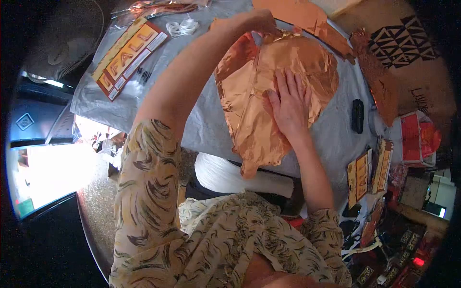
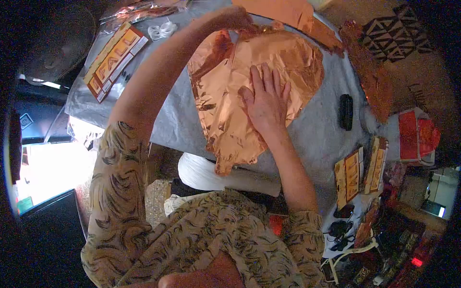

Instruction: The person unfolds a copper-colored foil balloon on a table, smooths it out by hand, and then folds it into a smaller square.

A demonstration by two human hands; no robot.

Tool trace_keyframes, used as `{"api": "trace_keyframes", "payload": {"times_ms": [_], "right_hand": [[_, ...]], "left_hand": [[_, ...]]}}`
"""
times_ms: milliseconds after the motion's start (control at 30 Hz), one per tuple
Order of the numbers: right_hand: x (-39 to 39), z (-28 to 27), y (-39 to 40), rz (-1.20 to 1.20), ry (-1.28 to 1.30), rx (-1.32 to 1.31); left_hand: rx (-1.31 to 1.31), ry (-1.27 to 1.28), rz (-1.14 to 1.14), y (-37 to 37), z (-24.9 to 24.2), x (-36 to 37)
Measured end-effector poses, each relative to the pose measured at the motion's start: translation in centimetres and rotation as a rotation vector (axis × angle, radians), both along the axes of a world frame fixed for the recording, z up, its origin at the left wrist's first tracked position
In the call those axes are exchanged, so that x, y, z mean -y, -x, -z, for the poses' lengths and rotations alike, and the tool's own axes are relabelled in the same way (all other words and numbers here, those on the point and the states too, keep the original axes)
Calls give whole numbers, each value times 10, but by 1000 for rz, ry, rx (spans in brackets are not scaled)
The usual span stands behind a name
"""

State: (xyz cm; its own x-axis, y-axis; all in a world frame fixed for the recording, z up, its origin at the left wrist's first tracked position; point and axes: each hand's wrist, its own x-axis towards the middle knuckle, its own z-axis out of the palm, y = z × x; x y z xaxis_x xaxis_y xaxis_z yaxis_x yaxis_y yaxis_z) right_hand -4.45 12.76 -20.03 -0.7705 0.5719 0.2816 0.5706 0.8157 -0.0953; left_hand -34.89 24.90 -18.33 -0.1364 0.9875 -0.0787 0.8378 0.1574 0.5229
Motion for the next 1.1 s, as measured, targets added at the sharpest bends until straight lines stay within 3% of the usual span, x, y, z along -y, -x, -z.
{"api": "trace_keyframes", "payload": {"times_ms": [167, 233, 267, 333, 400, 533, 567, 633, 700, 833, 1033, 1100], "right_hand": [[-4, 5, -1, -10, -18, 15], [-5, 7, -2, -8, -32, 21], [-4, 5, -2, -12, -34, 22], [-3, 0, -1, -22, -25, 16], [-2, -1, -1, -26, -22, 22], [-3, -4, -1, -41, -3, 35], [-3, -2, -2, -44, -2, 39], [-6, 3, -3, -58, -40, 15], [-6, 1, -2, -62, -23, 25], [-7, 4, -2, -44, -29, 46], [-6, 3, -1, -43, 0, 33], [-8, 6, -3, -47, -12, 28]], "left_hand": [[219, 39, -121, -31, -55, 69], [205, 14, -190, -29, -44, 58], [71, -72, -177, -18, -16, 31], [-62, -159, -164, -18, -18, 32], [-133, -48, -130, -15, -20, 35], [-20, -96, -221, -12, 1, 15], [-66, -247, -227, -5, 28, -15], [-112, -396, -241, -13, 14, -10], [-291, -123, 0, -28, -19, 9], [-114, -322, -39, -38, -20, 19], [-120, 4, 188, -41, -55, 53], [-87, -1, 100, -45, -57, 59]]}}
